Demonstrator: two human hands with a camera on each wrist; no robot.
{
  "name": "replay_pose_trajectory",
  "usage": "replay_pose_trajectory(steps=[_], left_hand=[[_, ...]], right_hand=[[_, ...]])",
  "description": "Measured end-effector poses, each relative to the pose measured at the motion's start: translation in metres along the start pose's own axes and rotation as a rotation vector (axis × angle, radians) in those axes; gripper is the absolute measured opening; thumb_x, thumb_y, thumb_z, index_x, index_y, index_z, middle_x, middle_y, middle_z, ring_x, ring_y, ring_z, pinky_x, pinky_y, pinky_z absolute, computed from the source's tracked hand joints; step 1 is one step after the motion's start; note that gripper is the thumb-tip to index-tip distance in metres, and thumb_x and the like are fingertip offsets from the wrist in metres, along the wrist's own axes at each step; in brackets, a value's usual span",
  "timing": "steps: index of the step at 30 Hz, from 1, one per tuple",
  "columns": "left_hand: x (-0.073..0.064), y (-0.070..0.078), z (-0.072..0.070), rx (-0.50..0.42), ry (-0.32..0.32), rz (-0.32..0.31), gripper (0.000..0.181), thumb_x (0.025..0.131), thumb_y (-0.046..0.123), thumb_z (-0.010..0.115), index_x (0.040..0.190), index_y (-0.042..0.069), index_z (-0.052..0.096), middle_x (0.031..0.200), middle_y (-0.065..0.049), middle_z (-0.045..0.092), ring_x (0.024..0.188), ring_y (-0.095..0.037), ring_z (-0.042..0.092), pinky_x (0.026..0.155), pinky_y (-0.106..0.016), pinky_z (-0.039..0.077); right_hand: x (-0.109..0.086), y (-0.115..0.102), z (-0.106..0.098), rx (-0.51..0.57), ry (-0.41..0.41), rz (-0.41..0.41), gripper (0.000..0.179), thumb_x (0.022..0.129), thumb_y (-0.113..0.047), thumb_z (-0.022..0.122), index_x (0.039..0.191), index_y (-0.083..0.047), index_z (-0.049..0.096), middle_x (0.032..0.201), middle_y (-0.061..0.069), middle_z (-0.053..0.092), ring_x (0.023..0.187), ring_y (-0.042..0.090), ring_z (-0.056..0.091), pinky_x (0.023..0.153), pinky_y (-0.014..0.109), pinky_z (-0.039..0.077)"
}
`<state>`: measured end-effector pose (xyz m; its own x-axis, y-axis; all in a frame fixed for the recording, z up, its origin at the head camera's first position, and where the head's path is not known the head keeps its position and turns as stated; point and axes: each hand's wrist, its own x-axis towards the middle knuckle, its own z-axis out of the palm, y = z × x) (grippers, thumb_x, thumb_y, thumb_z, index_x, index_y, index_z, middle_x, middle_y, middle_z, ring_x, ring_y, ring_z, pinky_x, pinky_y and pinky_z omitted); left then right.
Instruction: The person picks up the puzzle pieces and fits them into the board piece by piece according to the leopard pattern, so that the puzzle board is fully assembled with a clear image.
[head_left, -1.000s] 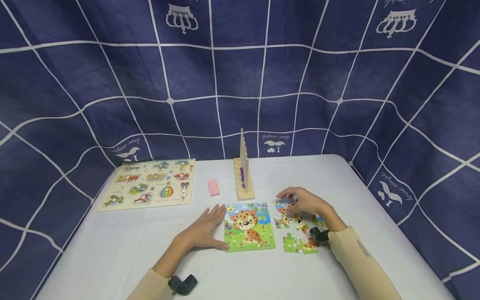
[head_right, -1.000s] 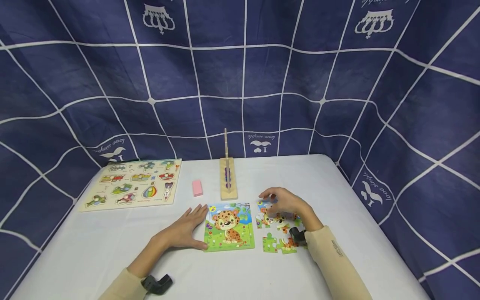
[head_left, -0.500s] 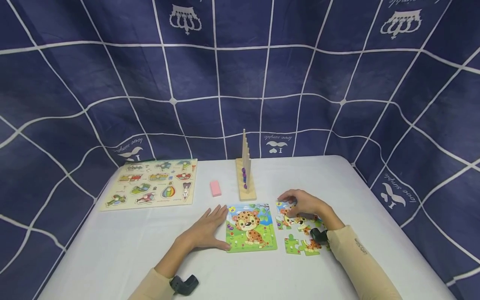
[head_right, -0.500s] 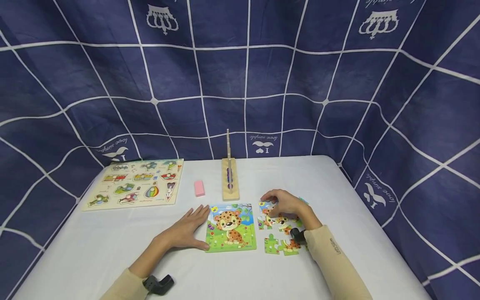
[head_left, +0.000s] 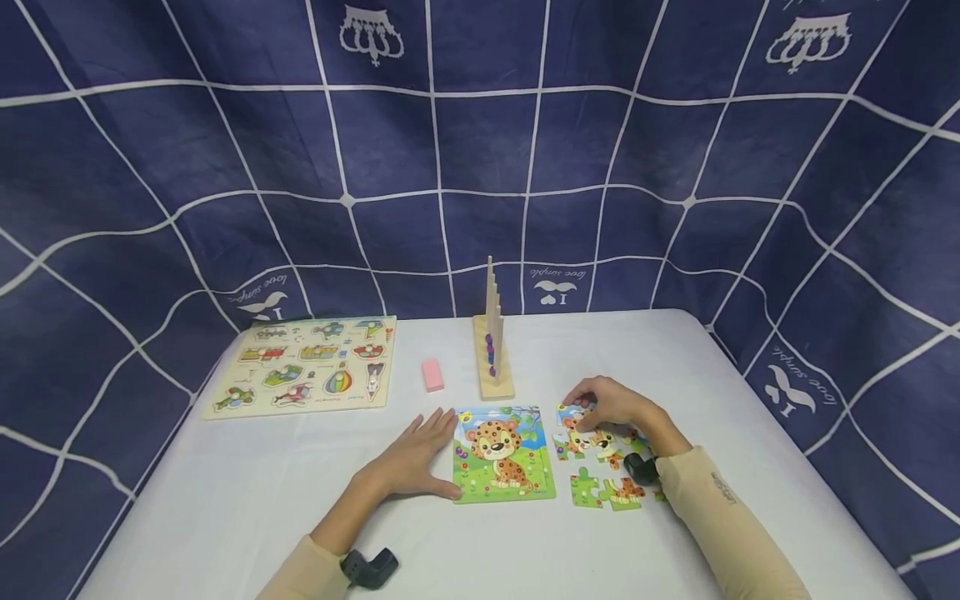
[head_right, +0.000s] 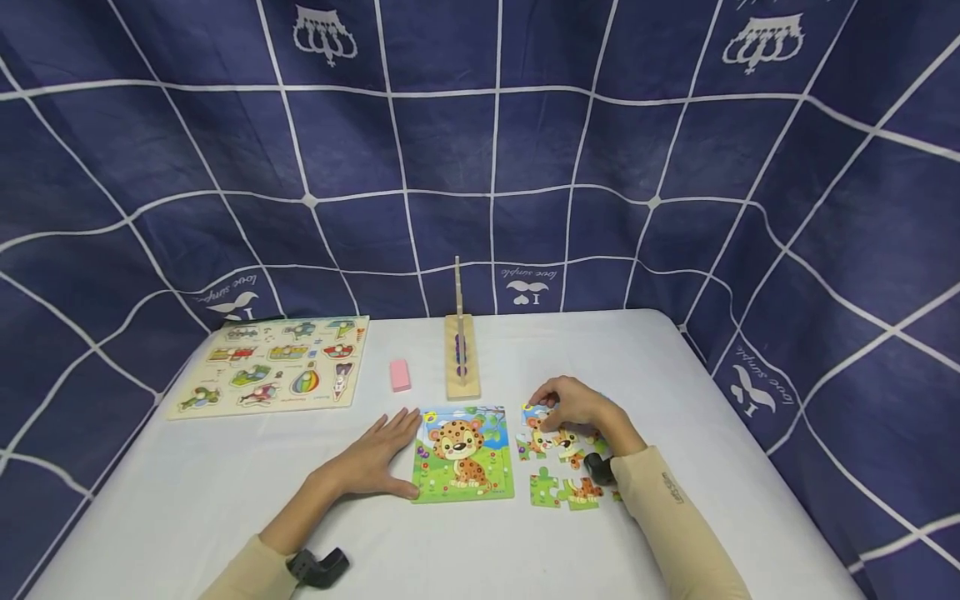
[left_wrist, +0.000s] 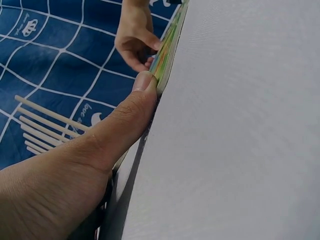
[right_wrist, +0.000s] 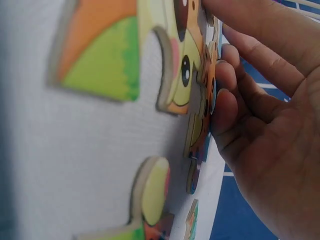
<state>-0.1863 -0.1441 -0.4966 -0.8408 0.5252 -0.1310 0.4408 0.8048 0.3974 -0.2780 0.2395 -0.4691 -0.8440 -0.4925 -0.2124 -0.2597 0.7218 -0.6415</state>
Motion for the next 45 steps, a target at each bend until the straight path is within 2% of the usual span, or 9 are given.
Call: replay_pose_trajectory(steps=[8, 22, 29, 45], left_hand=[[0.002, 0.0, 0.0, 0.003, 0.012, 0.012, 0.127, 0.062, 0.084, 0.063, 0.155, 0.009, 0.021, 0.164, -0.004, 0.015, 0.154, -0.024, 0.01, 0.126, -0.048, 0.008], [0.002, -0.004, 0.0, 0.014, 0.025, 0.017, 0.127, 0.062, 0.086, 0.062, 0.155, 0.009, 0.022, 0.164, -0.005, 0.016, 0.153, -0.024, 0.011, 0.126, -0.049, 0.009], [0.002, -0.003, 0.001, 0.007, 0.031, 0.015, 0.127, 0.062, 0.085, 0.063, 0.155, 0.009, 0.023, 0.164, -0.005, 0.017, 0.153, -0.024, 0.011, 0.126, -0.049, 0.009], [-0.001, 0.001, 0.002, -0.03, 0.037, 0.033, 0.125, 0.063, 0.081, 0.066, 0.153, 0.005, 0.026, 0.163, -0.008, 0.02, 0.153, -0.025, 0.012, 0.126, -0.047, 0.01]], right_hand=[[-0.002, -0.001, 0.001, -0.002, 0.065, 0.026, 0.039, 0.069, -0.014, 0.084, 0.107, -0.013, 0.073, 0.099, 0.001, 0.064, 0.089, 0.016, 0.053, 0.083, 0.031, 0.048], [-0.005, -0.008, 0.002, 0.017, 0.078, -0.044, 0.039, 0.071, -0.018, 0.084, 0.107, -0.013, 0.073, 0.102, 0.002, 0.066, 0.089, 0.015, 0.056, 0.079, 0.031, 0.051], [-0.005, -0.021, 0.005, -0.013, 0.076, -0.124, 0.039, 0.072, -0.024, 0.084, 0.109, -0.015, 0.072, 0.101, -0.001, 0.067, 0.088, 0.016, 0.055, 0.076, 0.03, 0.05], [0.01, -0.061, 0.035, -0.015, -0.006, -0.228, 0.033, 0.073, -0.017, 0.082, 0.105, -0.014, 0.074, 0.099, -0.003, 0.067, 0.086, 0.013, 0.057, 0.074, 0.022, 0.052]])
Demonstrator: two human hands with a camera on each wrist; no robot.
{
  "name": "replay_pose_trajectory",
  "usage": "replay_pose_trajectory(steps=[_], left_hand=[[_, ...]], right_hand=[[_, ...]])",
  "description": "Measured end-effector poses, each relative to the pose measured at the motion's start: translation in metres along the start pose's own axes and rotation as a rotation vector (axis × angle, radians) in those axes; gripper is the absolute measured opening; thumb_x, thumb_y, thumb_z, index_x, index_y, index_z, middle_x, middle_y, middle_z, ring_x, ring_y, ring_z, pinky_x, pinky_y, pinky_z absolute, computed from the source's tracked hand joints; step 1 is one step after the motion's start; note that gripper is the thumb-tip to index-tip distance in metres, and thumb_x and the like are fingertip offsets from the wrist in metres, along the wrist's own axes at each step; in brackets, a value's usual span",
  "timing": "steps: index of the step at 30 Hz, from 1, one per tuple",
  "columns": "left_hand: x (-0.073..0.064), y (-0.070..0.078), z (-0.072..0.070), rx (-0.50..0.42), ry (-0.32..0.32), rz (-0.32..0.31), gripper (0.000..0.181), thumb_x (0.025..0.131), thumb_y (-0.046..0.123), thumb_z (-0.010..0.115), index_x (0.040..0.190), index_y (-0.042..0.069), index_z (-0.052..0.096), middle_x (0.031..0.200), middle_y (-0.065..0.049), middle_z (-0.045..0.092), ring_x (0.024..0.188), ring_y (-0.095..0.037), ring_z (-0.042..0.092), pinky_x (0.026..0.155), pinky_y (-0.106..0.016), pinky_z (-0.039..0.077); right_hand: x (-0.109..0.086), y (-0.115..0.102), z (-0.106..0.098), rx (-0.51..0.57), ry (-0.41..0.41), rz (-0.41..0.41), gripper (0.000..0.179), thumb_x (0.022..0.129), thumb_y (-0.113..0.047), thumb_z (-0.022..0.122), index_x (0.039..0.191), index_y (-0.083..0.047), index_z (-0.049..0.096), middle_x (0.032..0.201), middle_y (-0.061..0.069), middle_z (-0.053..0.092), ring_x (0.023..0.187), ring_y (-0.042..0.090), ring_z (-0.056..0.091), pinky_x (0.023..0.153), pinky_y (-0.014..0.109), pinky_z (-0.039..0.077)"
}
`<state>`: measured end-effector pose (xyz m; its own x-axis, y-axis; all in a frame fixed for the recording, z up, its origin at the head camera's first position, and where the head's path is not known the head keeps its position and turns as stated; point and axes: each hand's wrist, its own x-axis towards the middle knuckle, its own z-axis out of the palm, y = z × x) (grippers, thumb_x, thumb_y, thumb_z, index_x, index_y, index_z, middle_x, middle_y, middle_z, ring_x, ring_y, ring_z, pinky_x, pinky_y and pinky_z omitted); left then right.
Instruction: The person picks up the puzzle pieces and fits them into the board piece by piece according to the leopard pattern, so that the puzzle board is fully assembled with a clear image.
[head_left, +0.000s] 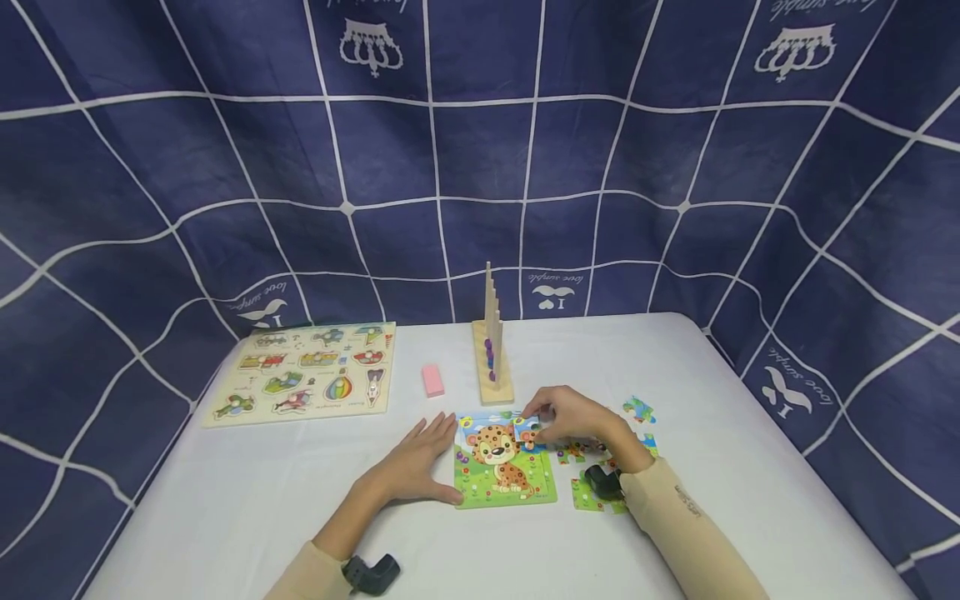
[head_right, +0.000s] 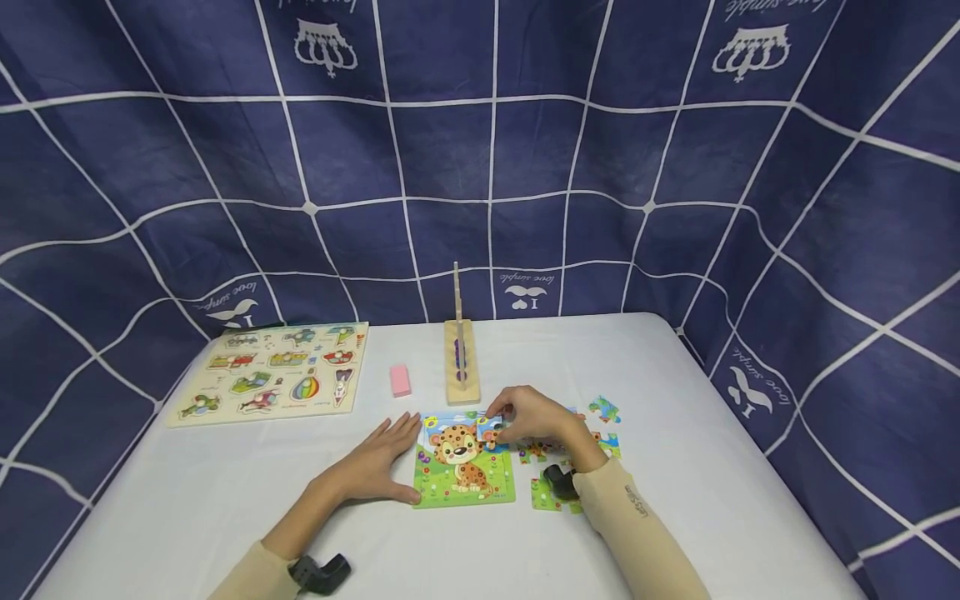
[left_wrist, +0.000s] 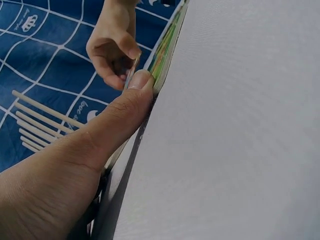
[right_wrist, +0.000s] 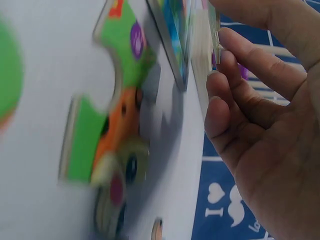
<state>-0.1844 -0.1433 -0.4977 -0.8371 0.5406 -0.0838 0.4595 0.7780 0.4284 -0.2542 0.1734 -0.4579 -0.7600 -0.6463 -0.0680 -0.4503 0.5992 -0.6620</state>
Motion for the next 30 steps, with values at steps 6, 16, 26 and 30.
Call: replay_pose_trajectory(steps=[6, 16, 26, 30], left_hand=[[0.002, 0.0, 0.0, -0.018, -0.01, -0.014, 0.125, 0.062, 0.08, 0.069, 0.153, 0.005, 0.027, 0.163, -0.008, 0.02, 0.153, -0.025, 0.013, 0.126, -0.045, 0.012], [0.003, -0.002, 0.0, -0.012, -0.02, -0.011, 0.125, 0.063, 0.081, 0.067, 0.153, 0.005, 0.026, 0.163, -0.008, 0.02, 0.153, -0.024, 0.014, 0.126, -0.045, 0.013], [0.002, -0.004, 0.0, 0.019, -0.024, -0.003, 0.125, 0.065, 0.082, 0.065, 0.154, 0.006, 0.023, 0.164, -0.008, 0.017, 0.153, -0.024, 0.012, 0.126, -0.045, 0.013], [0.002, -0.004, 0.001, 0.023, -0.026, 0.003, 0.125, 0.065, 0.083, 0.064, 0.154, 0.006, 0.023, 0.164, -0.007, 0.017, 0.153, -0.024, 0.012, 0.126, -0.045, 0.013]], right_hand=[[0.013, -0.009, 0.009, 0.012, -0.034, -0.02, 0.035, 0.073, -0.014, 0.082, 0.106, -0.011, 0.073, 0.098, -0.001, 0.066, 0.085, 0.013, 0.057, 0.074, 0.021, 0.052], [0.035, -0.03, 0.021, 0.001, -0.057, 0.009, 0.035, 0.071, -0.014, 0.083, 0.105, -0.01, 0.074, 0.1, 0.0, 0.067, 0.086, 0.012, 0.057, 0.077, 0.024, 0.052], [0.057, -0.041, 0.032, -0.041, -0.066, -0.027, 0.033, 0.07, -0.012, 0.083, 0.102, -0.008, 0.075, 0.095, 0.002, 0.067, 0.082, 0.012, 0.057, 0.072, 0.022, 0.051], [0.061, -0.043, 0.038, -0.067, -0.065, -0.008, 0.035, 0.072, -0.014, 0.082, 0.106, -0.008, 0.074, 0.096, 0.0, 0.066, 0.084, 0.011, 0.057, 0.075, 0.024, 0.053]])
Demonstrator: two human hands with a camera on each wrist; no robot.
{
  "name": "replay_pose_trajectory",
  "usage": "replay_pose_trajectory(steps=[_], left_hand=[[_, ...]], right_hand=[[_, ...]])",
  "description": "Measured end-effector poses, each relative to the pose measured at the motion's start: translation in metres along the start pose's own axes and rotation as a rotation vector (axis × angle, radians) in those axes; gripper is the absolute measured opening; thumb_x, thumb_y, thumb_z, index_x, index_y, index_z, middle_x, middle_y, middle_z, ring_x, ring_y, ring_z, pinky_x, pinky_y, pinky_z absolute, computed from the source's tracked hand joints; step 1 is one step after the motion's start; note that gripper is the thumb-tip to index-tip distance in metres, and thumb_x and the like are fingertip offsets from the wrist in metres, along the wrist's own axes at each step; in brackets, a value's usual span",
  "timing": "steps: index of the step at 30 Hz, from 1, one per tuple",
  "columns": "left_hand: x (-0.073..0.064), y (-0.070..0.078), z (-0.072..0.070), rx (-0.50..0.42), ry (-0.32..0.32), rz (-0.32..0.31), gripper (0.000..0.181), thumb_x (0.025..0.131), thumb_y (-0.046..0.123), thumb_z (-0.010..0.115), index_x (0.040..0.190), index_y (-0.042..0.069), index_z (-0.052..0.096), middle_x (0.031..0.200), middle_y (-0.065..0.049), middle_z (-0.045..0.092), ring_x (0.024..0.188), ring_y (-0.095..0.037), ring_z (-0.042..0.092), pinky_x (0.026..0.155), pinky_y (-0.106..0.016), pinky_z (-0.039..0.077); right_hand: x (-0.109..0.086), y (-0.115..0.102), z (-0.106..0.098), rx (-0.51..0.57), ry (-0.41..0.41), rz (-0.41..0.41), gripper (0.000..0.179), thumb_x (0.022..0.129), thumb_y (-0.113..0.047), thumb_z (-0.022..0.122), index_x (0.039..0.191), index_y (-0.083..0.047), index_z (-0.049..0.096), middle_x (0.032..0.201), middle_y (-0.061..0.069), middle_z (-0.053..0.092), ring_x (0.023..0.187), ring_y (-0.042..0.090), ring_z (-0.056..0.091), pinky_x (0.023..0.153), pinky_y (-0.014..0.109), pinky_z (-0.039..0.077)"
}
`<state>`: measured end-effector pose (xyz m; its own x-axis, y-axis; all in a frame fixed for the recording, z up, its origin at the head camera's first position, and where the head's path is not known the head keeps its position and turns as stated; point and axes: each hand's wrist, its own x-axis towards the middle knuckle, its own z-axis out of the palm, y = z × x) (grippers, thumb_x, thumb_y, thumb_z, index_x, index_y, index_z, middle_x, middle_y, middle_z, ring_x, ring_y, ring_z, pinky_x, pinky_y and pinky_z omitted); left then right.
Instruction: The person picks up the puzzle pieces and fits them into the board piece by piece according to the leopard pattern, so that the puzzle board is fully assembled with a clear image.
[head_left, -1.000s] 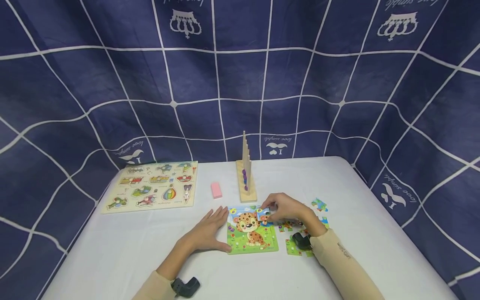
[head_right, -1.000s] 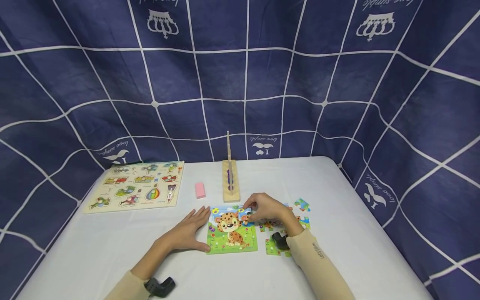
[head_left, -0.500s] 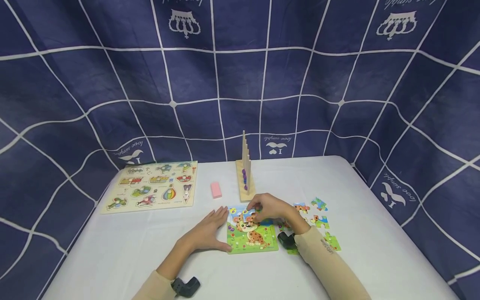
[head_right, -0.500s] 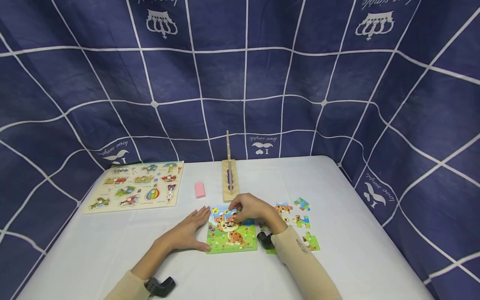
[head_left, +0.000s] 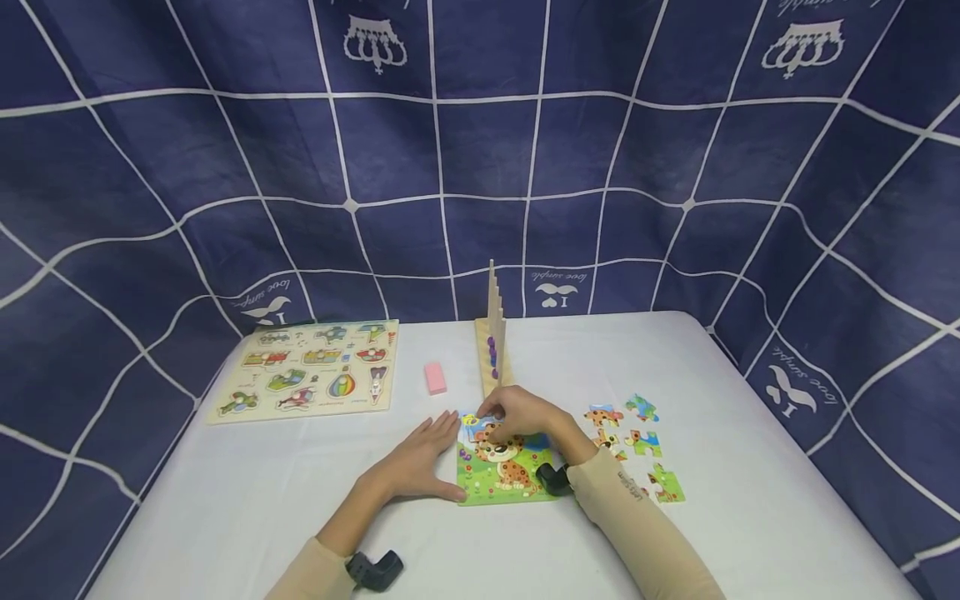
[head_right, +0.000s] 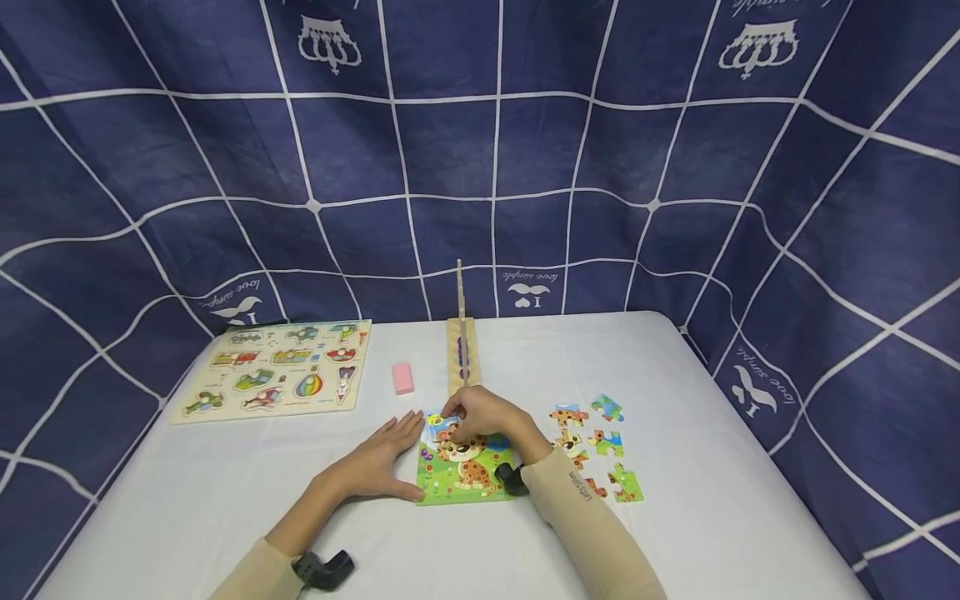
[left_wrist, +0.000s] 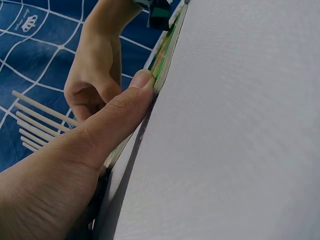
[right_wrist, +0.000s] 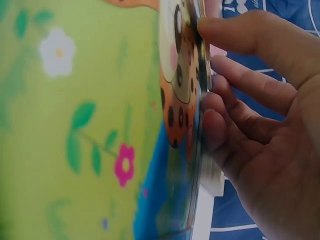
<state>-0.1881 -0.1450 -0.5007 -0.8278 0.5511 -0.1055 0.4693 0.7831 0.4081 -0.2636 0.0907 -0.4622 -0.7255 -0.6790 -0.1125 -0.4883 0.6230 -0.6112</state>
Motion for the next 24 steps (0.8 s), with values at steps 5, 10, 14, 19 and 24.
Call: replay_pose_trajectory(steps=[5, 10, 14, 19, 24], left_hand=[[0.0, 0.001, 0.0, -0.004, -0.003, -0.002, 0.125, 0.065, 0.083, 0.064, 0.154, 0.006, 0.023, 0.164, -0.007, 0.017, 0.153, -0.023, 0.011, 0.126, -0.045, 0.013], [0.0, 0.002, -0.001, -0.013, -0.006, 0.002, 0.126, 0.065, 0.083, 0.064, 0.155, 0.006, 0.022, 0.164, -0.007, 0.016, 0.154, -0.023, 0.011, 0.126, -0.045, 0.012], [0.001, 0.003, -0.002, -0.019, -0.004, 0.004, 0.125, 0.065, 0.082, 0.065, 0.154, 0.005, 0.022, 0.164, -0.007, 0.016, 0.153, -0.024, 0.011, 0.126, -0.045, 0.012], [0.001, 0.003, -0.002, -0.017, -0.01, -0.001, 0.126, 0.065, 0.082, 0.065, 0.155, 0.006, 0.022, 0.164, -0.007, 0.016, 0.154, -0.023, 0.011, 0.126, -0.045, 0.012], [0.001, 0.002, -0.002, -0.014, -0.013, -0.007, 0.126, 0.064, 0.082, 0.065, 0.155, 0.006, 0.022, 0.164, -0.007, 0.016, 0.154, -0.023, 0.011, 0.126, -0.045, 0.012]], right_hand=[[0.004, -0.001, 0.005, -0.032, 0.014, 0.026, 0.036, 0.072, -0.016, 0.083, 0.106, -0.009, 0.073, 0.099, 0.0, 0.067, 0.088, 0.009, 0.059, 0.081, 0.024, 0.054], [0.005, -0.005, 0.006, -0.05, 0.039, 0.012, 0.035, 0.071, -0.013, 0.085, 0.104, -0.006, 0.074, 0.1, 0.003, 0.069, 0.088, 0.011, 0.06, 0.081, 0.026, 0.054], [0.005, -0.008, 0.007, -0.08, 0.055, 0.006, 0.035, 0.071, -0.013, 0.085, 0.103, -0.006, 0.074, 0.097, 0.003, 0.068, 0.084, 0.009, 0.058, 0.076, 0.022, 0.053], [0.004, -0.01, 0.007, -0.084, 0.06, 0.011, 0.038, 0.07, -0.013, 0.086, 0.104, -0.004, 0.074, 0.092, 0.004, 0.067, 0.077, 0.009, 0.055, 0.07, 0.02, 0.051], [0.003, -0.012, 0.008, -0.092, 0.065, 0.014, 0.037, 0.071, -0.012, 0.084, 0.105, -0.002, 0.073, 0.089, 0.005, 0.066, 0.076, 0.009, 0.054, 0.068, 0.02, 0.05]])
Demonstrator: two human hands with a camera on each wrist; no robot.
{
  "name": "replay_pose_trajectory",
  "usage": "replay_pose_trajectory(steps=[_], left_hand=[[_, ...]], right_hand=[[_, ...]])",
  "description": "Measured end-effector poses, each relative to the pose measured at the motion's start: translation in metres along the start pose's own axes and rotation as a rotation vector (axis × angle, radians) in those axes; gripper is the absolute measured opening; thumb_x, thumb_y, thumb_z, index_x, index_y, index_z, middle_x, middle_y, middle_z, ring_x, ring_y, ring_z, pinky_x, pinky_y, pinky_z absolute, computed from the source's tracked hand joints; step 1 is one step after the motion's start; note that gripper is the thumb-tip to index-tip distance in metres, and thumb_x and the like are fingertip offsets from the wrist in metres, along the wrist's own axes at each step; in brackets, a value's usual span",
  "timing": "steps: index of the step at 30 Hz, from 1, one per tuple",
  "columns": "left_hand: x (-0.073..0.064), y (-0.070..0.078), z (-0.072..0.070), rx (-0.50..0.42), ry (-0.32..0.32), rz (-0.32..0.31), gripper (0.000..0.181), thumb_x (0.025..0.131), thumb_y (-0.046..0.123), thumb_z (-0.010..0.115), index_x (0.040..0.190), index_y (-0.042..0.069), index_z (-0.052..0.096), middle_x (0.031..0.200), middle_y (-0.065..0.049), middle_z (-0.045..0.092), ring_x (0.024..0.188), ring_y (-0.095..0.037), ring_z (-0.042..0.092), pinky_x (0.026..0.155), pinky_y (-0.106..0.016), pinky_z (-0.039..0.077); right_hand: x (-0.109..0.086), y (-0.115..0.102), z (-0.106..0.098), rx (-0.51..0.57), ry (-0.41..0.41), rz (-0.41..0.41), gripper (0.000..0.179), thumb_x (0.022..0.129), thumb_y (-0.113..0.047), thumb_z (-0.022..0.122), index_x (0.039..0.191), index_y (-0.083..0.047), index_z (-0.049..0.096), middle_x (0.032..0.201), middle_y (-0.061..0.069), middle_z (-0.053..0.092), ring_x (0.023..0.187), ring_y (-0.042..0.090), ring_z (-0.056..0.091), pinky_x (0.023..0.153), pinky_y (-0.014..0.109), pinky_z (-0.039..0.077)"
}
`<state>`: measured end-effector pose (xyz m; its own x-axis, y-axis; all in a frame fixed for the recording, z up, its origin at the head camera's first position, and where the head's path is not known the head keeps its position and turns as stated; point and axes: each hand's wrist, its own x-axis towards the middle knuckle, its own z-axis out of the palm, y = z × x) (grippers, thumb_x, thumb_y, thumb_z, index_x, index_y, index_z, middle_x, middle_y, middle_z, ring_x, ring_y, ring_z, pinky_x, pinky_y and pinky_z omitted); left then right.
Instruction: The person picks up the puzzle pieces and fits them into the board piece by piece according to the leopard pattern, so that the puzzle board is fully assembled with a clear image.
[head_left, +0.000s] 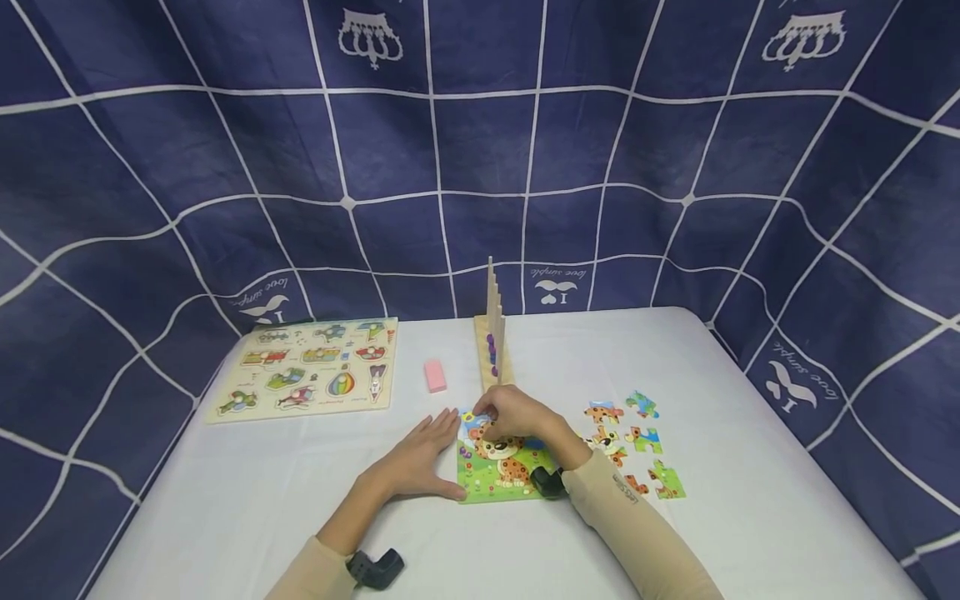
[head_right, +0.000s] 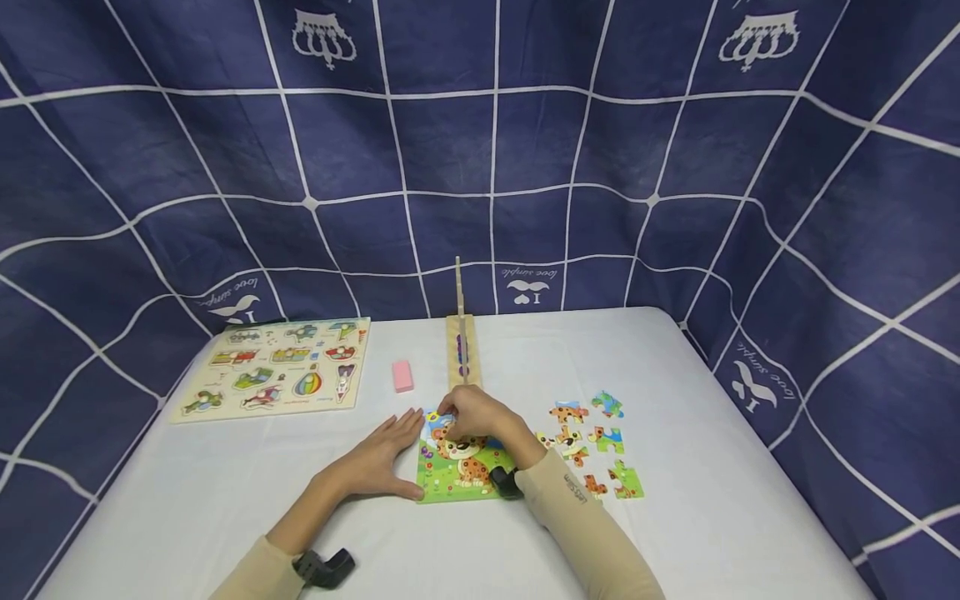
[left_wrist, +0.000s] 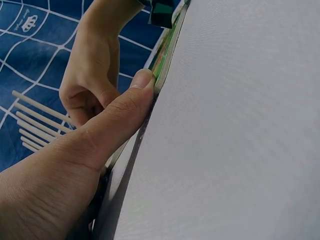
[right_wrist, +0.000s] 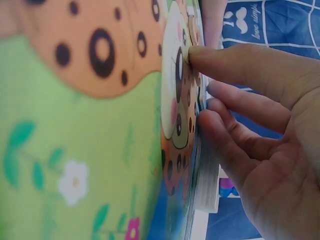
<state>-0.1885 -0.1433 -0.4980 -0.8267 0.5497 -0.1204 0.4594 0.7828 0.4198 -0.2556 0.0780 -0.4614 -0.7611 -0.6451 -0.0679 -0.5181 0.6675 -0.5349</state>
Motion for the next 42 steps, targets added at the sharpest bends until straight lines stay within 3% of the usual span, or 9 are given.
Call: replay_pose_trajectory(steps=[18, 25, 42], left_hand=[[-0.0014, 0.0009, 0.0008, 0.003, -0.009, -0.019, 0.127, 0.063, 0.083, 0.065, 0.155, 0.007, 0.021, 0.164, -0.006, 0.015, 0.154, -0.022, 0.01, 0.126, -0.043, 0.01], [0.0, -0.0001, 0.0011, 0.003, 0.001, -0.005, 0.126, 0.064, 0.083, 0.064, 0.155, 0.006, 0.022, 0.164, -0.007, 0.016, 0.153, -0.024, 0.012, 0.126, -0.045, 0.013], [-0.0015, 0.0003, 0.0005, -0.004, 0.016, 0.008, 0.127, 0.064, 0.082, 0.065, 0.155, 0.005, 0.022, 0.164, -0.008, 0.017, 0.153, -0.024, 0.013, 0.126, -0.045, 0.013]], right_hand=[[0.0018, -0.0016, 0.0053, -0.026, 0.042, 0.039, 0.03, 0.072, -0.02, 0.085, 0.097, -0.007, 0.076, 0.087, -0.001, 0.071, 0.076, 0.006, 0.06, 0.07, 0.019, 0.053], [0.0021, -0.0018, 0.0044, -0.026, 0.024, -0.001, 0.025, 0.074, -0.016, 0.084, 0.096, -0.008, 0.076, 0.088, 0.0, 0.071, 0.077, 0.006, 0.06, 0.07, 0.018, 0.053], [0.0022, -0.0012, 0.0037, -0.023, 0.027, -0.014, 0.033, 0.072, -0.015, 0.083, 0.102, -0.004, 0.074, 0.09, 0.002, 0.072, 0.076, 0.006, 0.059, 0.069, 0.018, 0.052]])
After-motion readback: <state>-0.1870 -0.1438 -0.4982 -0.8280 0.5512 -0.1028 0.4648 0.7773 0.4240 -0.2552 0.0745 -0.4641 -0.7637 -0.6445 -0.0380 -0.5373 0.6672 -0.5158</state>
